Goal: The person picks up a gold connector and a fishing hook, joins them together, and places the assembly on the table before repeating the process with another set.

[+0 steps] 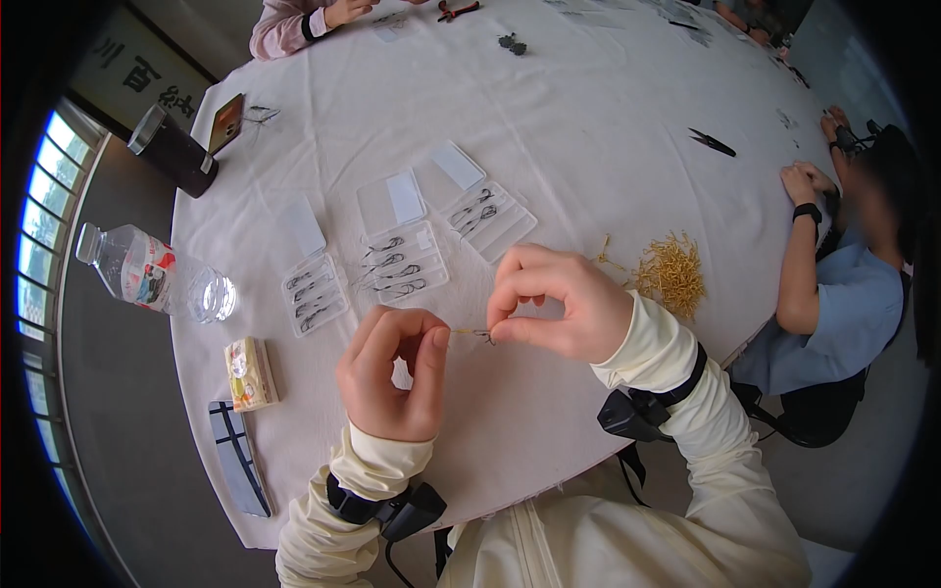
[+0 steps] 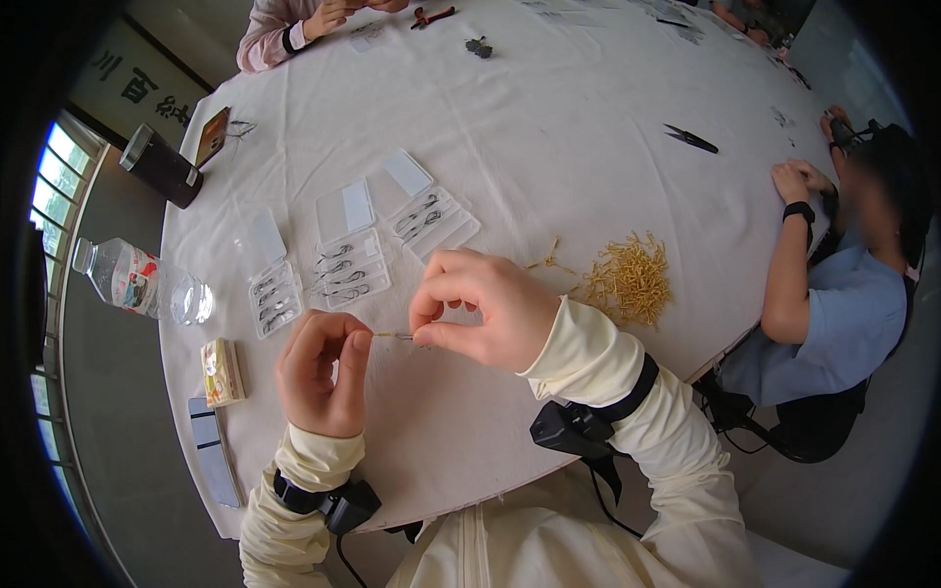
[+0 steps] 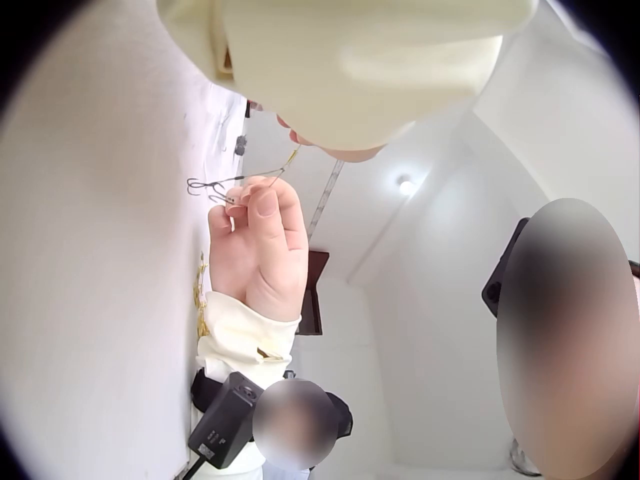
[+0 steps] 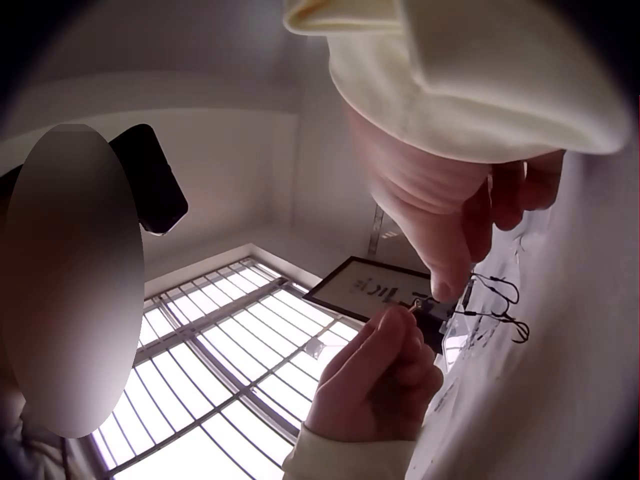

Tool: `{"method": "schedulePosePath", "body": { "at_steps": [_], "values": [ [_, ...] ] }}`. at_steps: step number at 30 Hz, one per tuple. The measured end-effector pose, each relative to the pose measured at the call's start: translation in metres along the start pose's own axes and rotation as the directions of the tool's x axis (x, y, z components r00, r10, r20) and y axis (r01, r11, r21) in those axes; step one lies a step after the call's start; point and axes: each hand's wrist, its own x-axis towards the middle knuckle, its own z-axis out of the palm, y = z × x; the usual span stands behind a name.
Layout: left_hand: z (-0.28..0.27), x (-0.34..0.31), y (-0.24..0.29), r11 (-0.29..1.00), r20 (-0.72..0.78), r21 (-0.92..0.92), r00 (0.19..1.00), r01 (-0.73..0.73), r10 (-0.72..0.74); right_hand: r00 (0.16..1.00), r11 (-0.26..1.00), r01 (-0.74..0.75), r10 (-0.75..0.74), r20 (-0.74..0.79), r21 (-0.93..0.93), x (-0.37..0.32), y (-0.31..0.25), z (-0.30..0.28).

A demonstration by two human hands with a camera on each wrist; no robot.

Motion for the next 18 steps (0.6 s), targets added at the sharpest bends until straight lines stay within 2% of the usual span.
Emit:
{"method": "schedulePosePath", "body": {
  "at_steps": [2, 5, 7, 8, 10, 14, 16, 18],
  "values": [
    [0.001, -0.001, -0.001, 1.0, -0.011, -0.016, 1.0, 0.018, -0.018, 0.999, 0.999, -0.027, 0.027, 0.027, -0.017, -0.001, -0.002, 0.0],
    [0.001, -0.001, 0.0, 1.0, -0.003, -0.002, 1.0, 0.006, -0.006, 0.998, 0.996, -0.058, 0.057, -0.022, -0.065, -0.001, -0.005, 0.004],
    [0.001, -0.001, 0.001, 1.0, 0.007, 0.016, 1.0, 0.006, -0.006, 0.978, 0.985, 0.113, -0.134, -0.162, -0.132, 0.002, -0.002, 0.014],
    [0.002, -0.001, 0.001, 1.0, 0.009, 0.016, 1.0, 0.004, -0.004, 0.977, 0.984, 0.113, -0.135, -0.164, -0.134, 0.003, -0.002, 0.015],
    [0.003, -0.001, 0.001, 0.999, -0.013, 0.029, 0.999, -0.04, 0.04, 0.98, 0.97, 0.138, -0.163, -0.114, -0.202, 0.002, -0.003, 0.016],
    [0.007, 0.0, 0.004, 0.991, -0.095, 0.091, 0.99, -0.099, 0.108, 0.968, 0.948, 0.189, -0.223, -0.113, -0.255, 0.0, 0.0, 0.016],
    [0.007, 0.0, 0.008, 0.964, -0.091, 0.18, 0.973, -0.193, 0.212, 0.966, 0.967, 0.142, -0.181, -0.182, -0.209, -0.003, -0.007, 0.015],
    [0.006, 0.0, 0.006, 0.955, -0.08, 0.191, 0.966, -0.229, 0.247, 0.962, 0.953, 0.158, -0.207, -0.177, -0.257, -0.005, -0.018, 0.015]
  ]
}}
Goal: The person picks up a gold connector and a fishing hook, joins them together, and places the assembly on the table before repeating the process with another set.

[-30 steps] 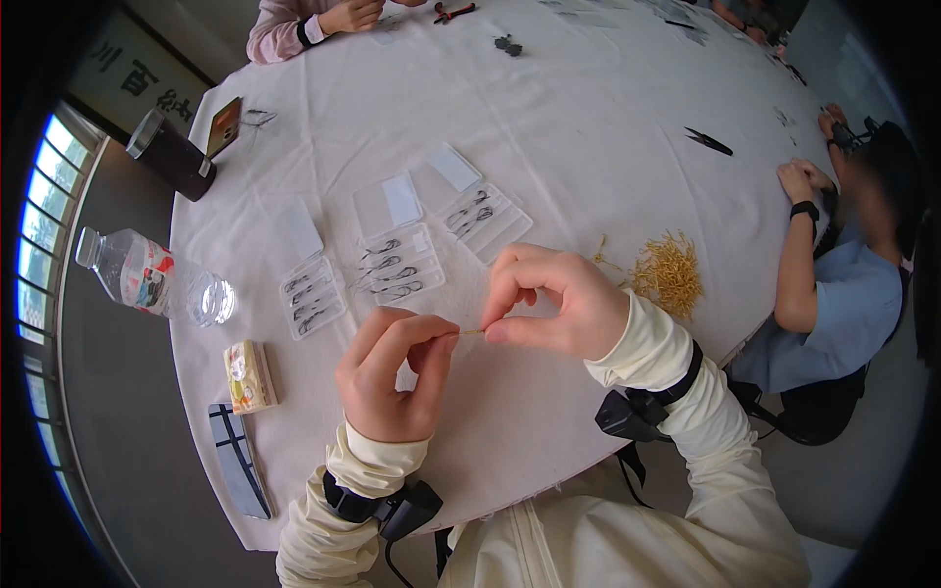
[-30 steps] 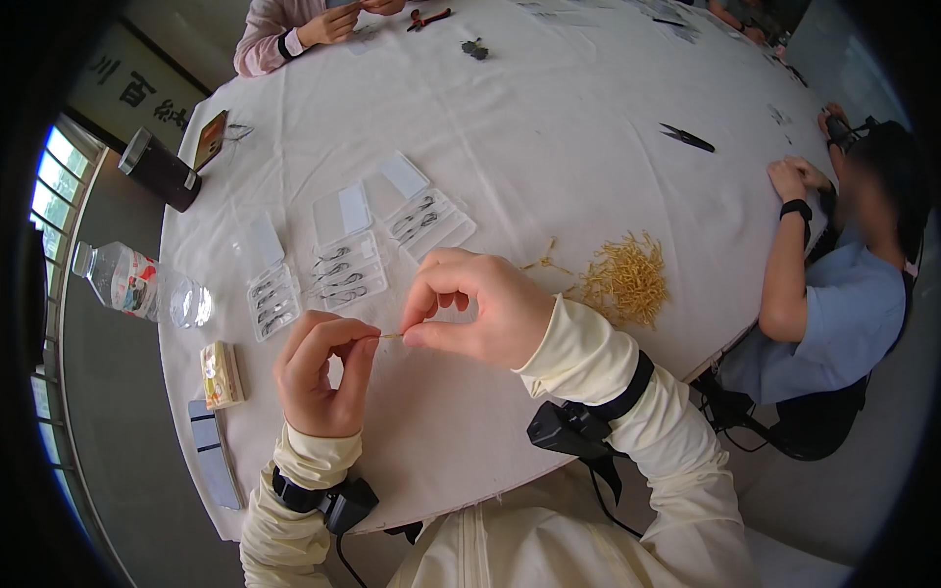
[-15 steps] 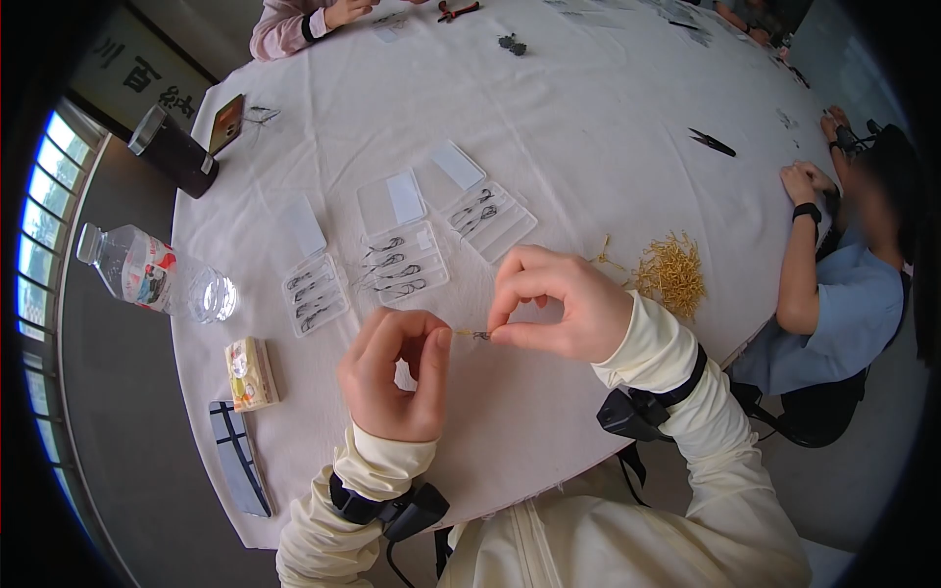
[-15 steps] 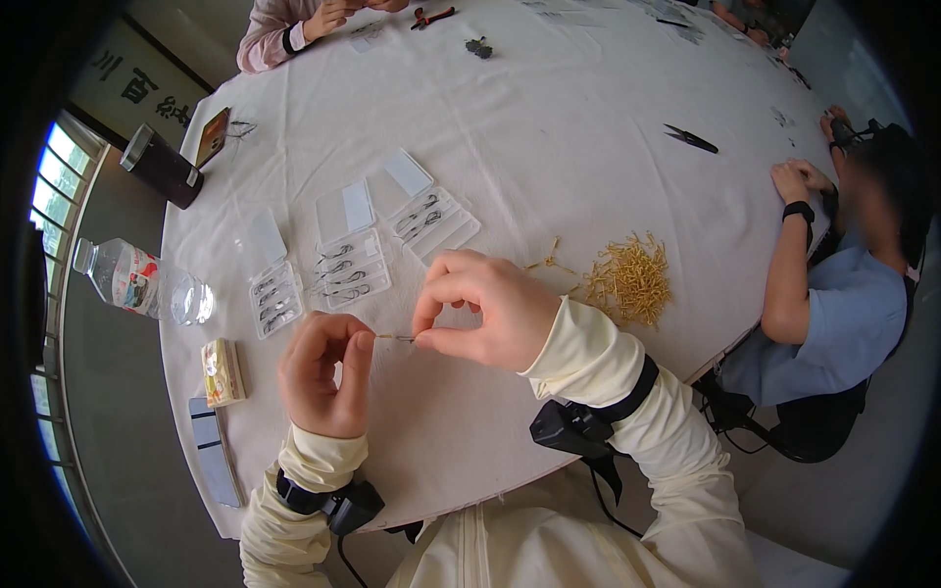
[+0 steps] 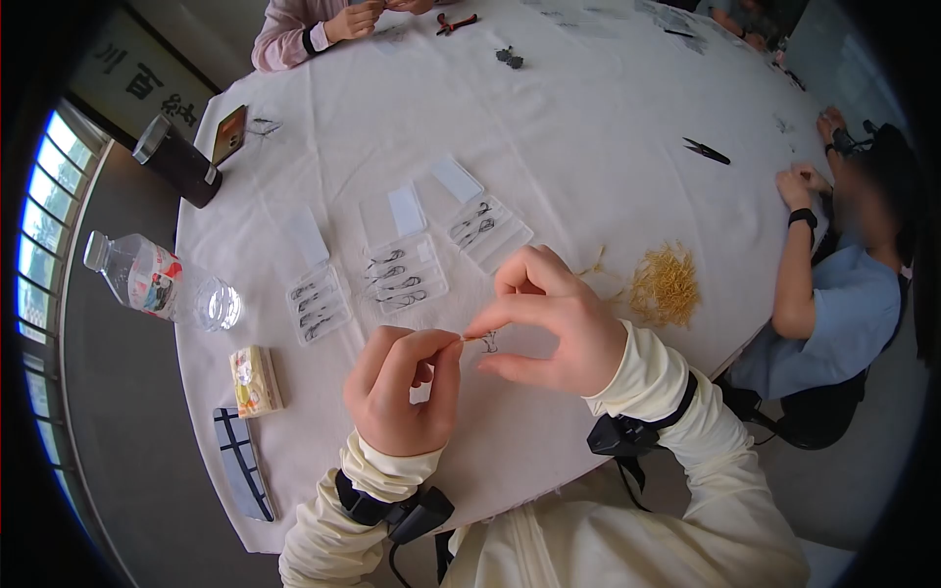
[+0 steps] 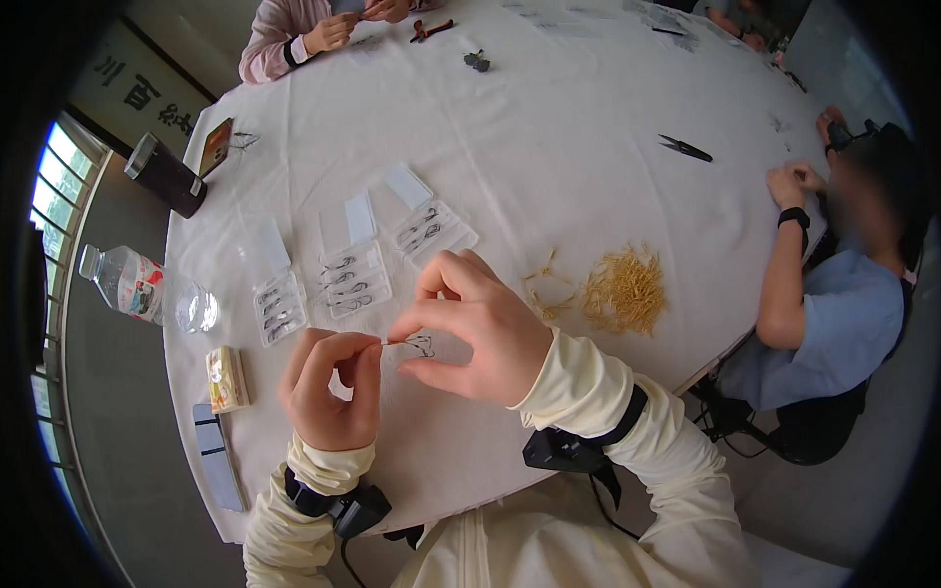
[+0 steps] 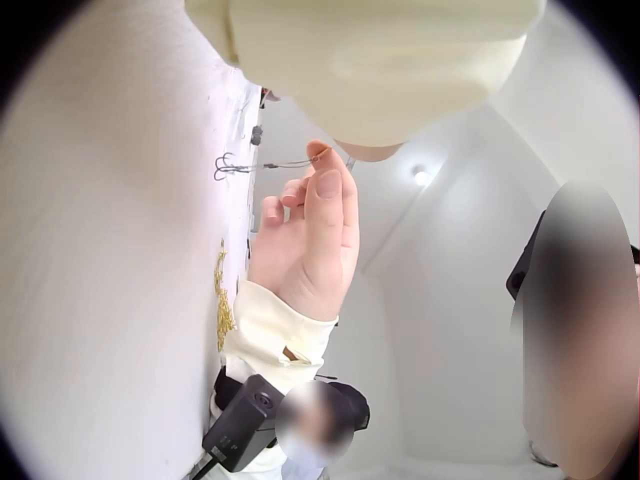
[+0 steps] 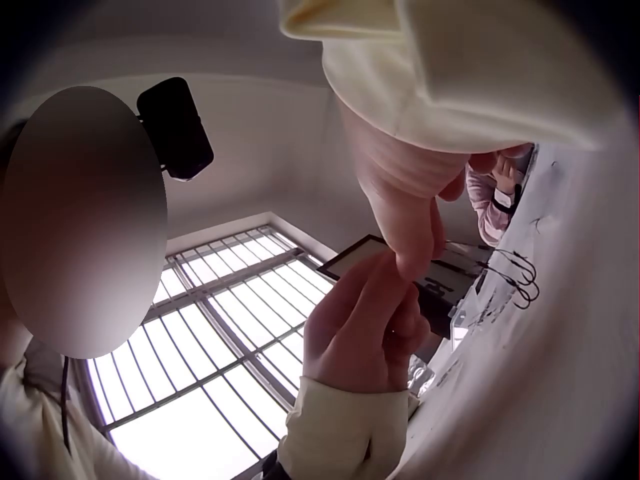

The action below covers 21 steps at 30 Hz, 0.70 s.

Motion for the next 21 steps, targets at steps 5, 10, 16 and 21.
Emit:
{"method": "schedulePosePath", "body": {
  "at_steps": [5, 10, 16, 21],
  "values": [
    [0.003, -0.005, 0.004, 0.99, 0.039, -0.138, 0.999, 0.003, 0.002, 0.999, 0.999, 0.027, -0.027, -0.023, -0.024, 0.0, 0.003, -0.01],
    [0.004, -0.009, -0.012, 0.951, 0.112, -0.263, 0.985, 0.16, -0.135, 0.919, 0.955, -0.224, 0.274, -0.285, 0.195, -0.032, 0.034, -0.088],
    [0.015, -0.01, -0.011, 0.862, 0.105, -0.394, 0.947, 0.319, -0.302, 0.834, 0.768, -0.47, 0.225, -0.504, -0.435, -0.076, 0.082, -0.205],
    [0.016, -0.008, -0.012, 0.872, 0.084, -0.411, 0.964, 0.264, -0.252, 0.873, 0.414, -0.486, 0.184, -0.452, -0.77, -0.073, 0.147, -0.217]
  ]
}}
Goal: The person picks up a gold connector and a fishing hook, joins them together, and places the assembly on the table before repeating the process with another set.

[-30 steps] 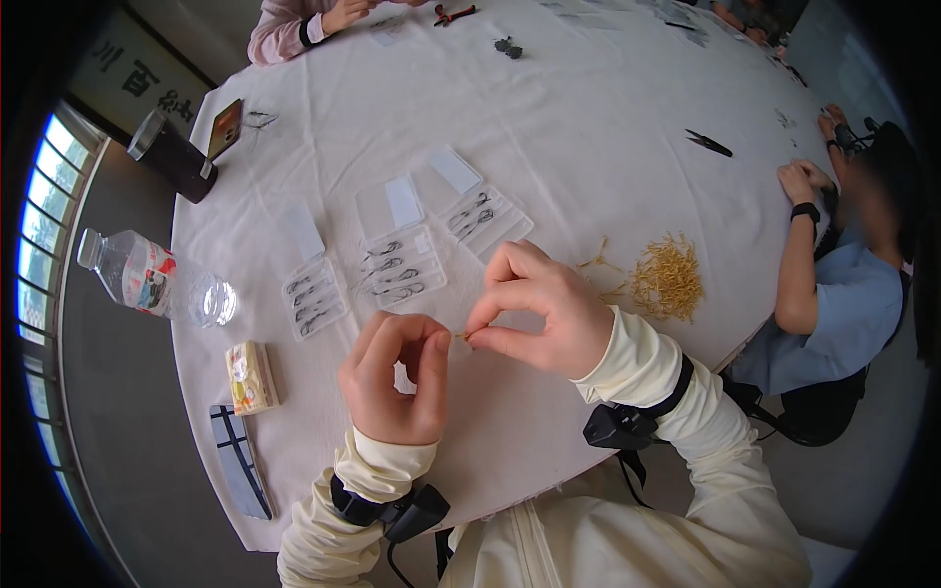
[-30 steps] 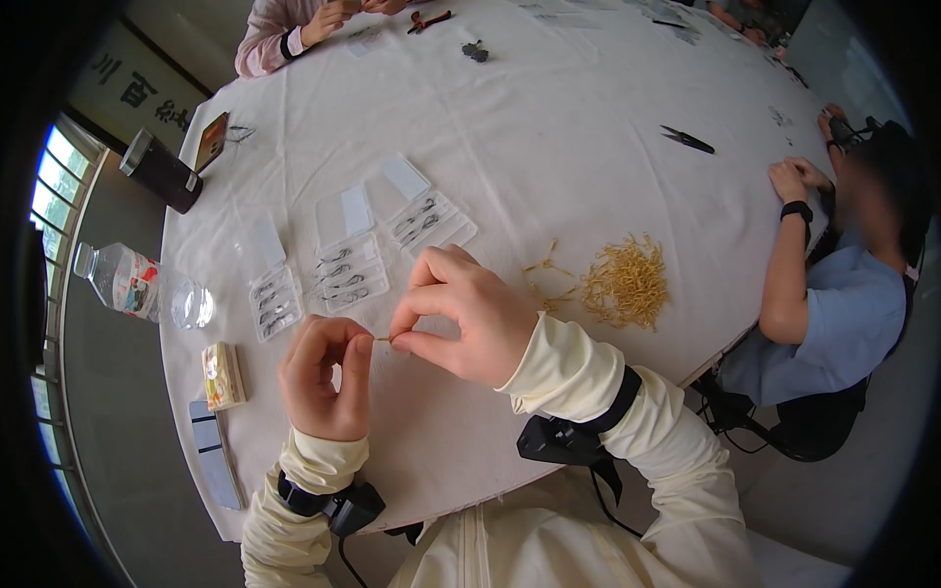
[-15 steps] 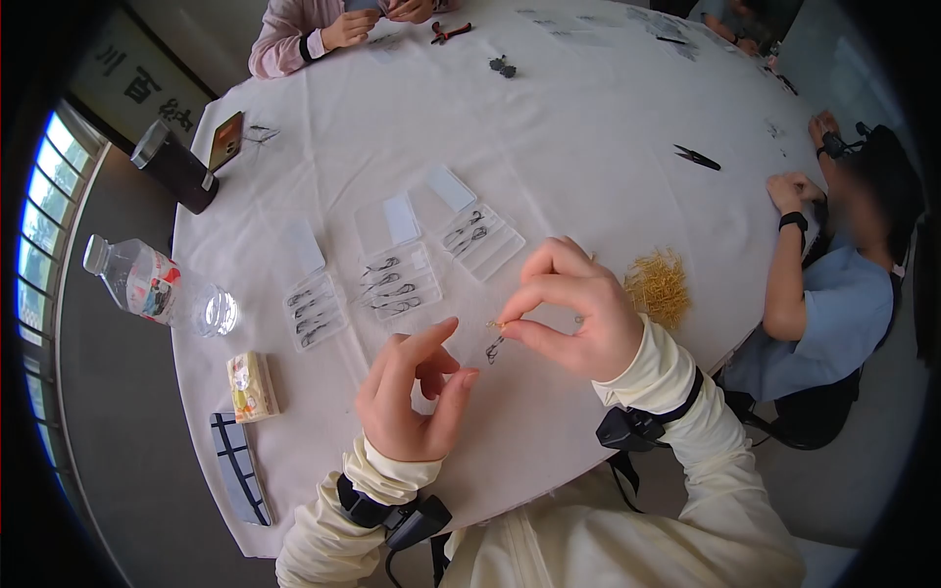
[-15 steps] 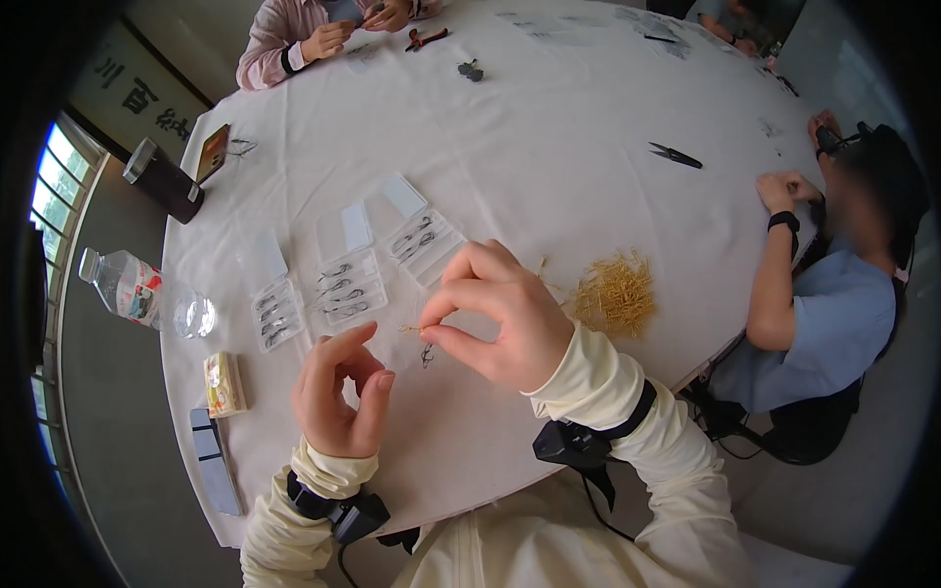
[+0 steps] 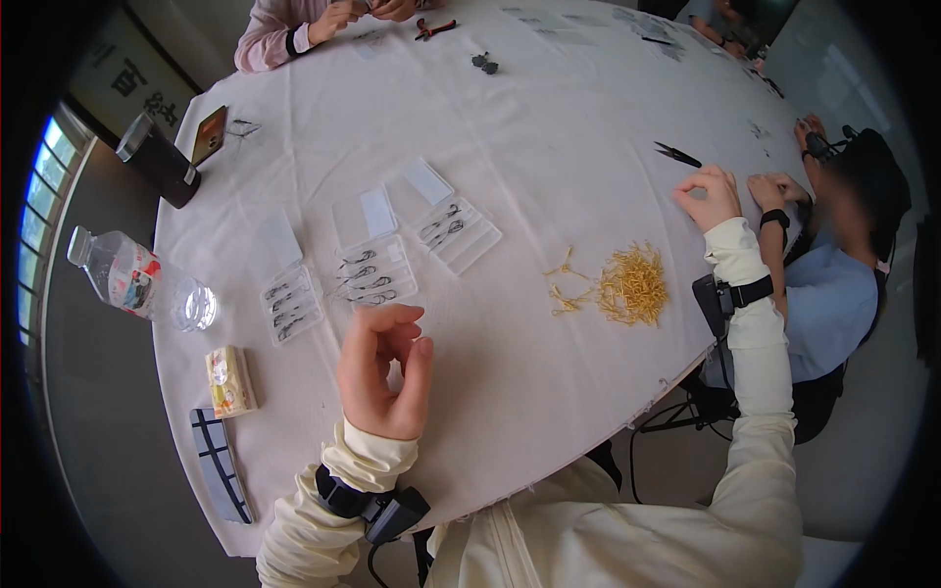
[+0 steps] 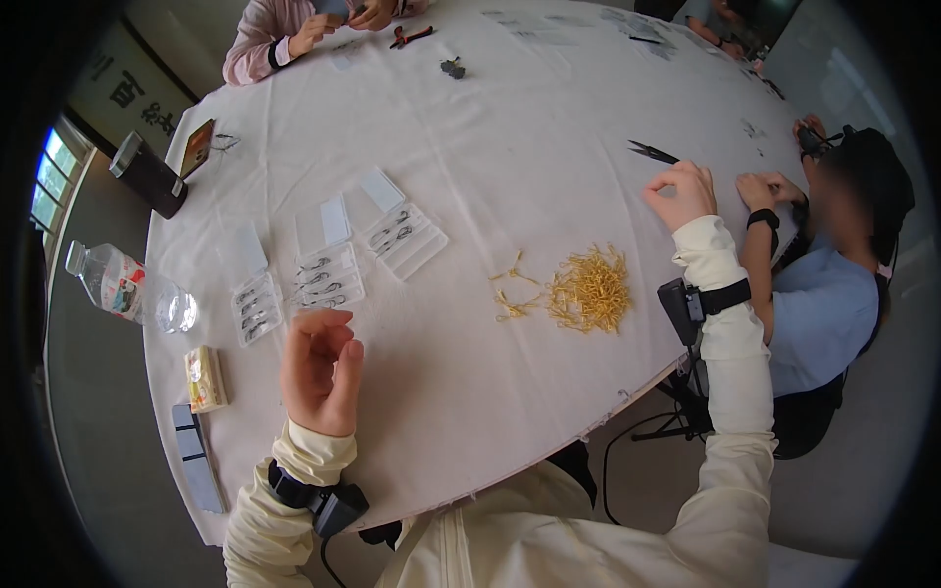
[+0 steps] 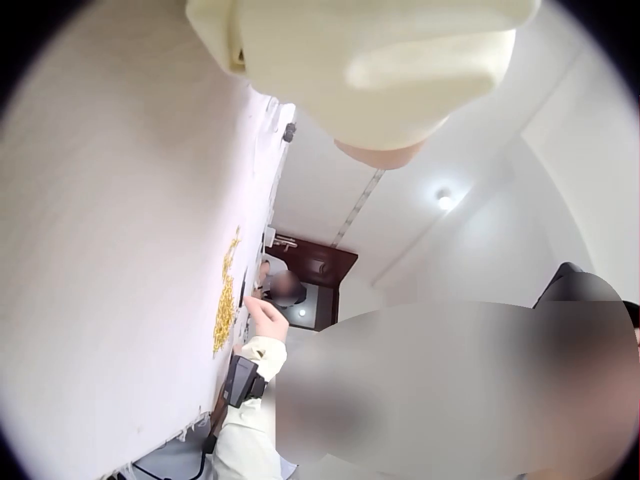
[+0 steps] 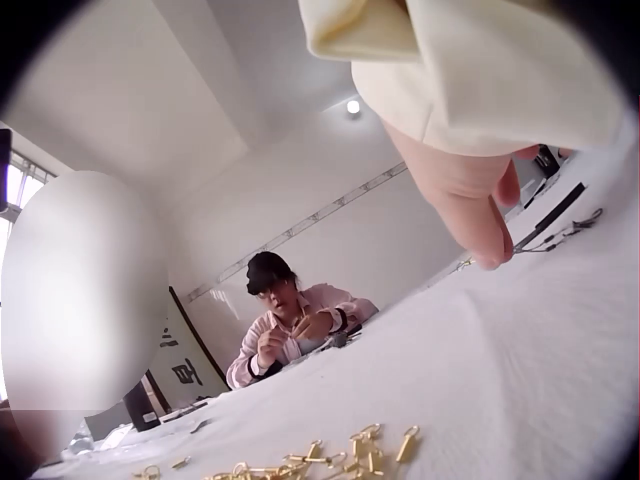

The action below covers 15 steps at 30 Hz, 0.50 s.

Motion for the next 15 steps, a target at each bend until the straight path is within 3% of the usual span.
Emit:
{"method": "schedulePosePath", "body": {
  "at_steps": [1, 3, 7, 9, 11, 15],
  "values": [
    [0.0, 0.0, -0.001, 0.998, -0.012, 0.026, 0.998, -0.059, 0.059, 1.0, 1.0, 0.001, -0.001, -0.002, 0.003, 0.005, -0.002, 0.006],
    [-0.002, 0.0, -0.004, 0.996, -0.004, 0.039, 0.997, -0.078, 0.078, 0.989, 0.998, -0.052, 0.057, 0.136, -0.039, 0.013, -0.011, 0.014],
    [-0.006, 0.001, -0.006, 0.992, 0.006, 0.105, 0.998, -0.063, 0.063, 0.999, 0.997, 0.043, -0.044, -0.013, -0.063, 0.013, -0.048, 0.002],
    [-0.006, 0.002, -0.008, 0.992, 0.006, 0.094, 0.997, -0.079, 0.079, 0.966, 0.956, 0.153, -0.198, 0.167, 0.25, 0.003, -0.092, -0.019],
    [-0.006, 0.002, -0.01, 0.992, 0.014, 0.081, 0.996, -0.094, 0.093, 0.846, 0.858, 0.181, -0.385, 0.368, 0.481, -0.011, -0.131, -0.037],
    [-0.008, 0.0, -0.008, 0.996, 0.074, 0.053, 0.995, -0.067, 0.063, 0.801, 0.826, 0.329, -0.501, 0.327, 0.458, -0.032, -0.158, -0.032]
  ]
}}
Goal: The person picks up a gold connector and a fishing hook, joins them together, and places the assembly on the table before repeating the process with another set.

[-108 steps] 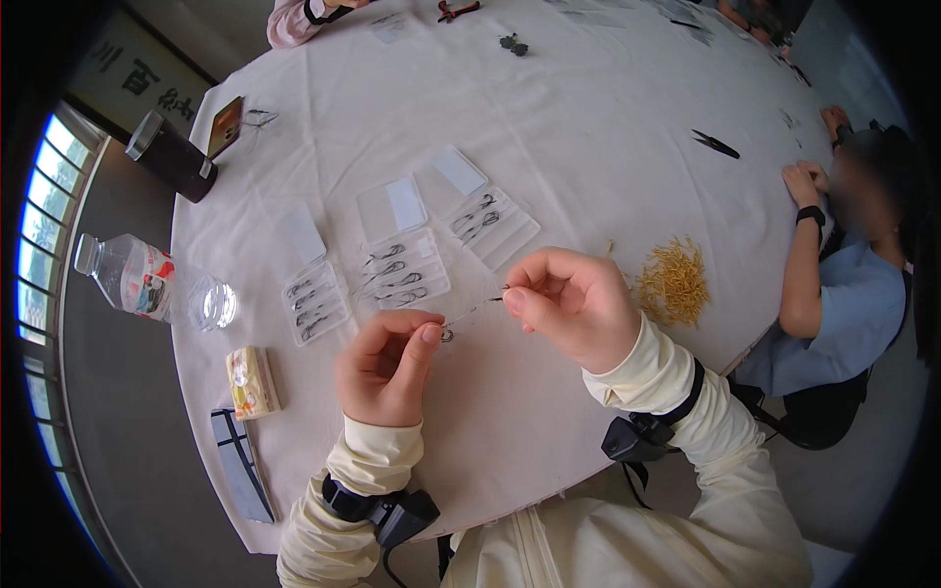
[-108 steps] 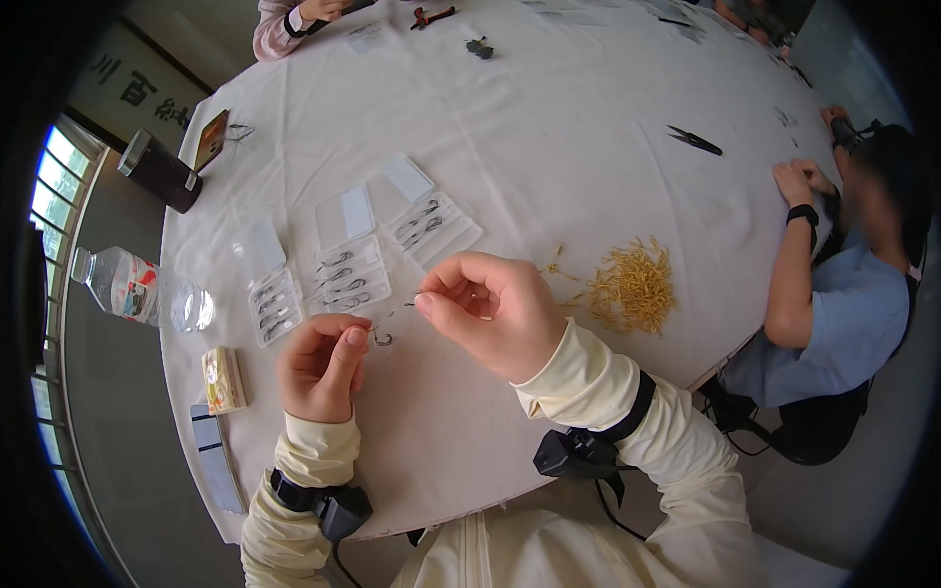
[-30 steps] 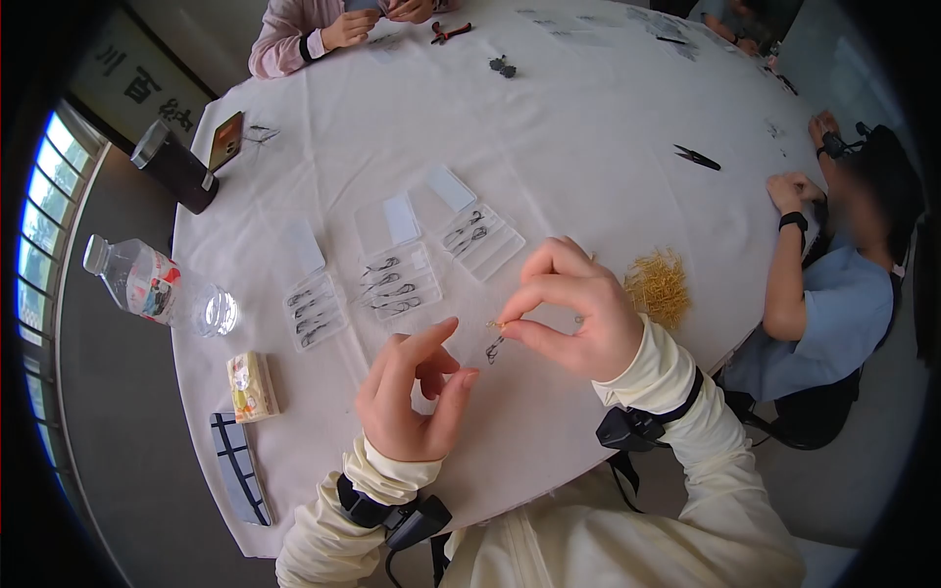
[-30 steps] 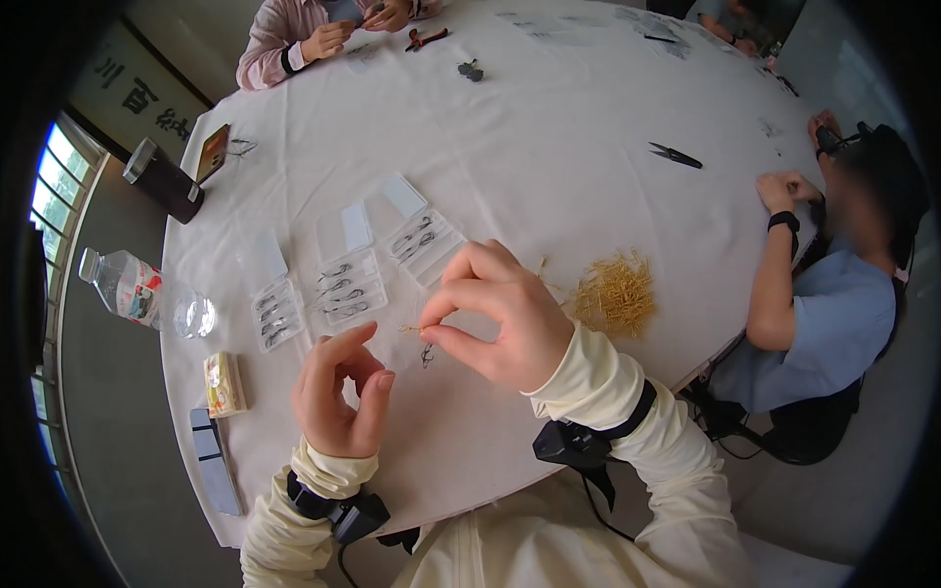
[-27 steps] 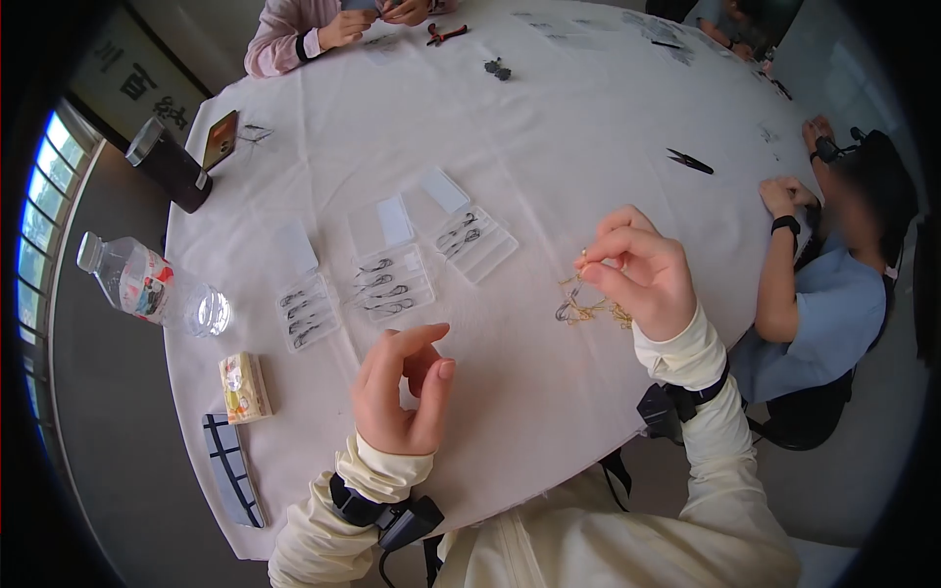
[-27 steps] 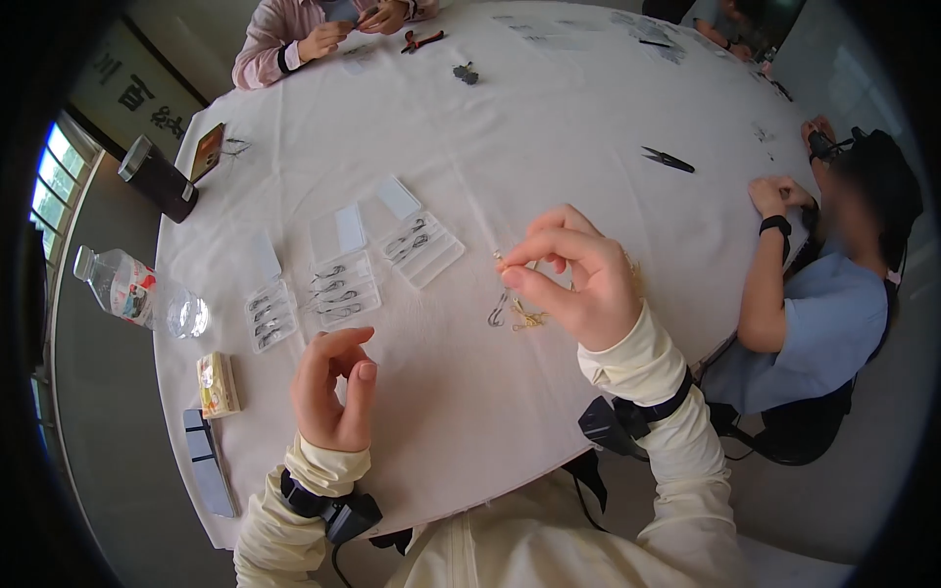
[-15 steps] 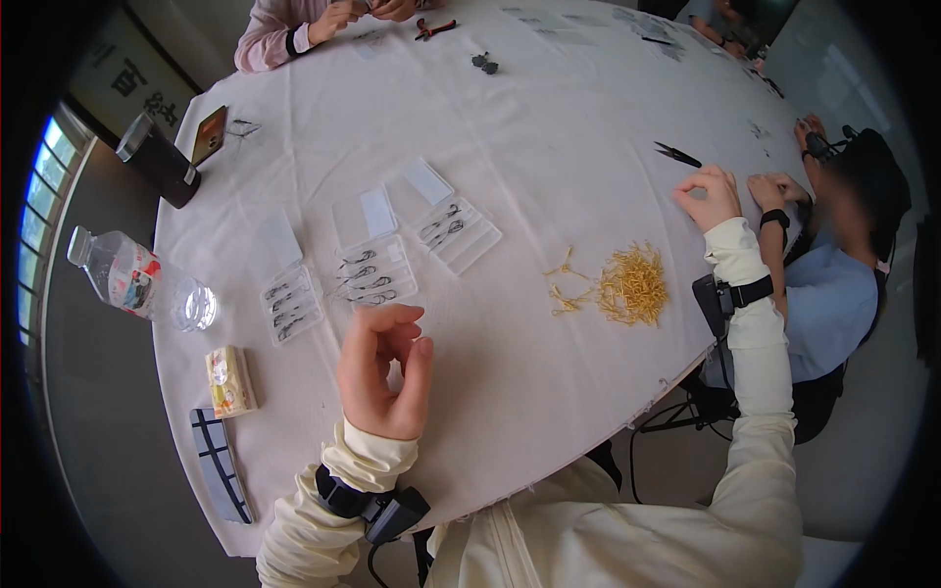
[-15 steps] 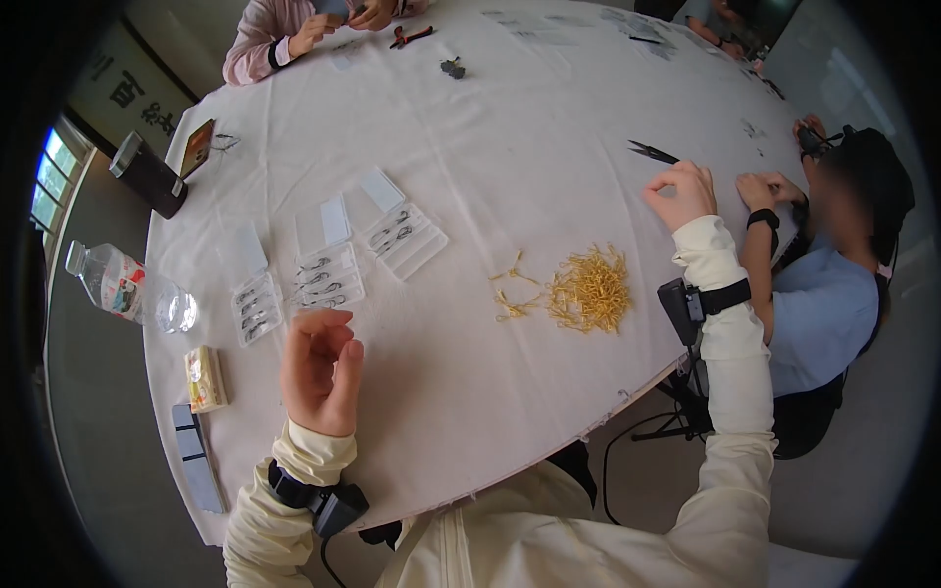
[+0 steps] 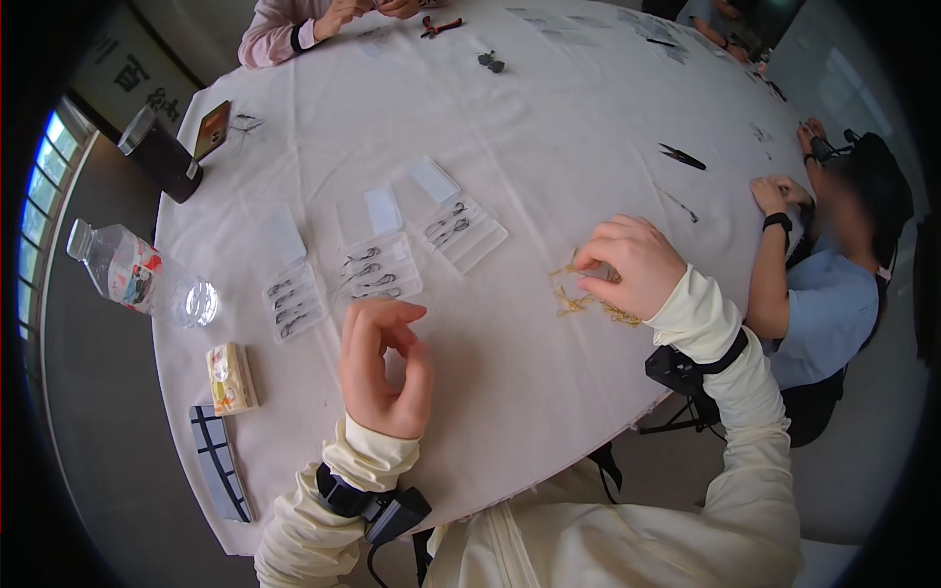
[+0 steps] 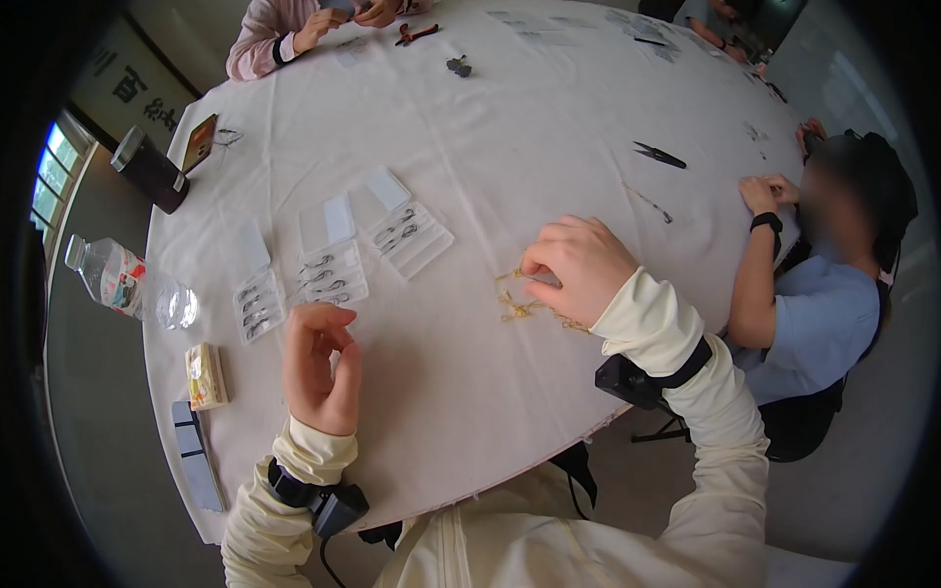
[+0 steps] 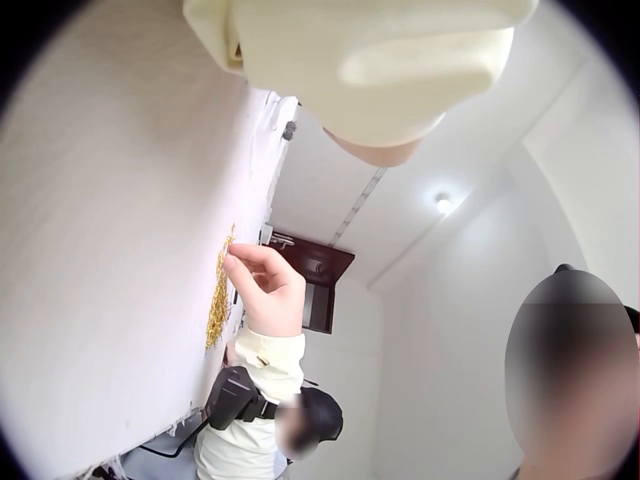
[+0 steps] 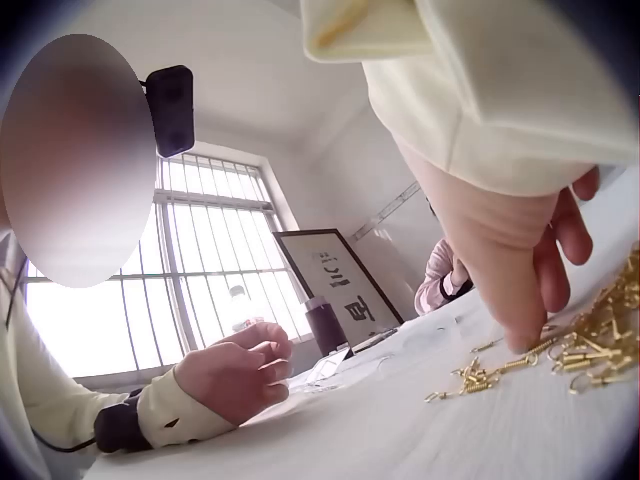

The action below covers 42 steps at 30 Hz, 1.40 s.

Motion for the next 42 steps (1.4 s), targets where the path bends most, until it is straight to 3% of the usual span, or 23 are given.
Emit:
{"method": "schedulePosePath", "body": {
  "at_steps": [6, 9, 11, 14, 17, 22, 26, 33, 42],
  "values": [
    [0.001, 0.001, 0.004, 0.999, 0.003, 0.001, 0.999, 0.043, -0.043, 1.0, 0.999, -0.026, 0.026, -0.01, -0.028, -0.001, 0.0, 0.004],
    [0.001, 0.0, 0.003, 1.0, 0.017, 0.012, 0.999, 0.029, -0.029, 0.993, 0.986, -0.111, 0.105, 0.053, 0.122, -0.002, -0.015, -0.009],
    [0.001, 0.001, 0.004, 1.0, 0.027, 0.023, 1.0, 0.007, -0.008, 0.994, 0.939, -0.084, 0.056, 0.092, 0.333, 0.0, -0.028, -0.014],
    [0.002, 0.003, 0.008, 0.991, 0.154, 0.058, 0.982, -0.119, 0.109, 0.999, 0.914, 0.004, -0.02, 0.036, 0.406, 0.006, -0.052, -0.011],
    [0.006, 0.004, 0.009, 0.993, 0.125, 0.006, 0.985, -0.119, 0.117, 0.998, 0.841, 0.055, -0.068, 0.004, 0.538, 0.013, -0.075, 0.0],
    [0.004, 0.001, 0.006, 0.995, 0.11, -0.048, 0.99, -0.082, 0.087, 0.989, 0.764, 0.133, -0.141, -0.037, 0.632, 0.027, -0.091, 0.016],
    [0.004, -0.004, 0.001, 0.98, 0.106, -0.192, 0.994, 0.053, -0.033, 0.989, 0.749, 0.134, -0.145, -0.037, 0.649, 0.034, -0.092, 0.023],
    [0.004, -0.002, 0.007, 0.9, 0.13, -0.352, 0.966, 0.258, -0.225, 0.999, 0.632, 0.013, -0.034, 0.011, 0.775, 0.032, -0.084, 0.034],
    [0.005, 0.0, 0.009, 0.898, 0.14, -0.341, 0.96, 0.277, -0.243, 0.999, 0.657, 0.039, -0.036, -0.021, 0.753, 0.03, -0.084, 0.034]
  ]
}}
